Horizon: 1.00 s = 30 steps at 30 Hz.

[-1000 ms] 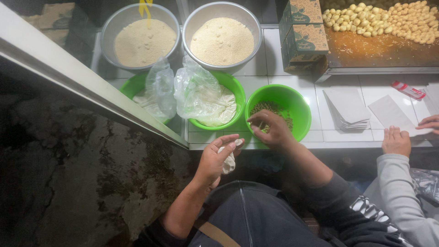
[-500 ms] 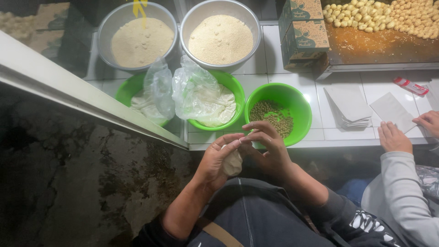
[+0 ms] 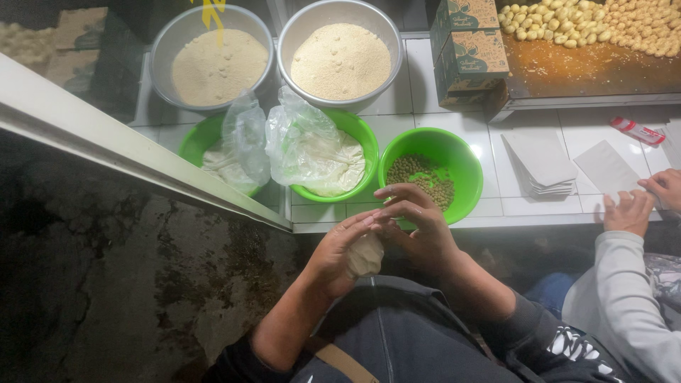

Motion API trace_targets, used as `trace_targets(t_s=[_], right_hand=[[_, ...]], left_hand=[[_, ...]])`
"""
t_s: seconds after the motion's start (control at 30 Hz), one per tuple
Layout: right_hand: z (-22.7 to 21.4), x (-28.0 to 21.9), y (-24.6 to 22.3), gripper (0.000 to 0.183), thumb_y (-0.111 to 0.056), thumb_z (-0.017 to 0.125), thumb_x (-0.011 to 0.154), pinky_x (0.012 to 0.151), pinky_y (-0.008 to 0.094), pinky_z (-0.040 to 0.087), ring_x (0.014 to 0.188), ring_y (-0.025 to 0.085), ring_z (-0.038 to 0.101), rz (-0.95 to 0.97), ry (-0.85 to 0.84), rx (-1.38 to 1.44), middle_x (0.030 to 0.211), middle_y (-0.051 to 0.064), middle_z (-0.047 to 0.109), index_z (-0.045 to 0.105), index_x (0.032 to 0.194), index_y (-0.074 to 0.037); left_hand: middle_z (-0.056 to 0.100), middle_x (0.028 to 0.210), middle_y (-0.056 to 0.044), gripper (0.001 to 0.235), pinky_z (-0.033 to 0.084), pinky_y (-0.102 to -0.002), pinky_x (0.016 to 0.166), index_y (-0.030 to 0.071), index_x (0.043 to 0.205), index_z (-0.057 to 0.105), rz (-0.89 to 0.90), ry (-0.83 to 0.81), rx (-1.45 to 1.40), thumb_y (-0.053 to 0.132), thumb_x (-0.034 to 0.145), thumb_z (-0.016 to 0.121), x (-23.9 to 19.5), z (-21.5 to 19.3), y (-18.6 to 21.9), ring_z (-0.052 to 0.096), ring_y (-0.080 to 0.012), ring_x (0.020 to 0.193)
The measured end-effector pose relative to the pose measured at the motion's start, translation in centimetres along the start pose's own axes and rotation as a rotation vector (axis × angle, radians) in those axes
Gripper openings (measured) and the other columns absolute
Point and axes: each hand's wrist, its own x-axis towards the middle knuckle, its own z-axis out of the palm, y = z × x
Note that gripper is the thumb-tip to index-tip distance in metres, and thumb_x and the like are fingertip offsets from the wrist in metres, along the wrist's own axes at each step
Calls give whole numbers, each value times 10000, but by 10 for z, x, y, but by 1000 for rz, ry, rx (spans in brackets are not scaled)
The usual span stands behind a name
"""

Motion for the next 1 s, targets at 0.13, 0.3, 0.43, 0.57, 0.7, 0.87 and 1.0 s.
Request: trace_targets(t_s=[0.13, 0.3, 0.43, 0.57, 0.7, 0.87, 1.0], right_hand=[[-3, 0, 1, 220, -109, 815, 867, 949, 349, 578, 1151, 219, 665, 22, 22, 1, 1313, 83, 648, 716, 1063, -104], [-2, -1, 0, 239, -121, 833, 845, 901, 338, 596, 1088, 202, 679, 42, 5, 22, 1327, 77, 648, 737, 1064, -140], [-3, 4, -1, 284, -104, 817, 872, 971, 376, 588, 1206, 261, 647, -127, -8, -96, 1357, 81, 638, 742, 1140, -159], [-5, 9, -5, 307, -130, 825, 852, 1057, 420, 533, 1284, 298, 603, -235, 14, -125, 1345, 57, 612, 683, 1123, -160], [4, 14, -5, 299, -36, 714, 933, 1140, 446, 457, 1373, 329, 528, -29, 319, -240, 1435, 135, 538, 664, 1213, -131], [6, 19, 10, 323, -175, 563, 1054, 975, 332, 534, 1147, 195, 629, 509, 73, 523, 1289, 75, 642, 640, 1350, -73], [21, -3, -3, 321, -186, 566, 1076, 889, 318, 543, 1038, 148, 664, 650, -276, 941, 1149, 76, 717, 673, 1302, 15]], left_hand=[[685, 1101, -93, 382, 586, -273, 711, 6, 1348, 609, 36, 31, -38, 168, 1004, 653, -1, 2, 0, 677, -153, 915], [692, 1079, -90, 355, 572, -268, 672, 53, 1327, 612, 107, 41, 34, 129, 984, 661, -3, 0, -4, 687, -150, 907], [700, 1112, -108, 335, 586, -263, 764, 3, 1333, 592, 130, 61, 44, 97, 1012, 620, -4, -3, -4, 698, -157, 960], [720, 1159, -134, 369, 569, -245, 741, -33, 1400, 586, 74, -64, 88, 79, 1048, 582, -8, -4, 1, 680, -142, 922], [733, 1170, -176, 381, 620, -269, 886, -60, 1355, 585, 8, 45, 174, 136, 1034, 520, -7, 5, 0, 726, -167, 997], [710, 1270, -195, 356, 564, -320, 880, -2, 1393, 596, 469, -12, 861, 94, 1070, 482, -17, 23, 1, 685, -212, 1039], [596, 1413, -220, 184, 595, -338, 978, 67, 1185, 646, 1116, 10, 1228, 52, 1103, 482, -17, 31, 12, 677, -241, 1131]])
